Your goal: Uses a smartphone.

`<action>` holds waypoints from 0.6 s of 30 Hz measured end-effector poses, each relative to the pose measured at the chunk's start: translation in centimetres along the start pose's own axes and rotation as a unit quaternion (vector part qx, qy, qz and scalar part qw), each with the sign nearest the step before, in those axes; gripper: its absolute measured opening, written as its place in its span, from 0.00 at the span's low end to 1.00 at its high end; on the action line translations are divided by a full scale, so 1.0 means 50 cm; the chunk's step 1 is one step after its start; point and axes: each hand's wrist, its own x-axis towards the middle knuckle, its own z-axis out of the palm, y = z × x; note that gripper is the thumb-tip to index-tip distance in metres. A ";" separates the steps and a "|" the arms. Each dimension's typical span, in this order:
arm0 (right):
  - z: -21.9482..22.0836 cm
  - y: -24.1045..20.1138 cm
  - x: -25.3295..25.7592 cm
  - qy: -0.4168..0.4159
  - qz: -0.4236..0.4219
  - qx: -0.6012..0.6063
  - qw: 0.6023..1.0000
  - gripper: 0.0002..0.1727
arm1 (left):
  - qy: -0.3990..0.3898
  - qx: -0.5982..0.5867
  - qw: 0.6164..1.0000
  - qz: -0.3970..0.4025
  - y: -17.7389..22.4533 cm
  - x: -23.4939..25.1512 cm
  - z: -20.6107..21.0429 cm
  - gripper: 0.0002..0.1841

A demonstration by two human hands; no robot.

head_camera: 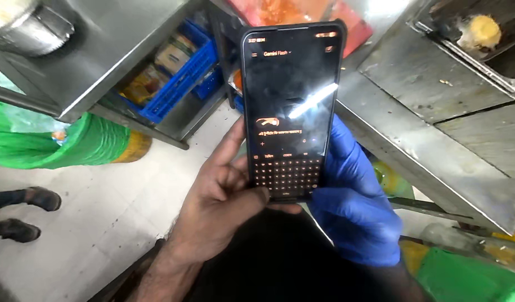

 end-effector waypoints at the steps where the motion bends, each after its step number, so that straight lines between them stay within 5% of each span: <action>1: 0.004 0.003 0.005 0.004 -0.003 0.001 1.000 0.49 | -0.003 0.001 1.000 -0.002 0.006 0.003 -0.006 0.48; 18: 0.051 0.042 0.055 0.041 -0.025 0.001 0.999 0.50 | -0.020 0.018 1.000 -0.010 0.046 0.020 -0.072 0.46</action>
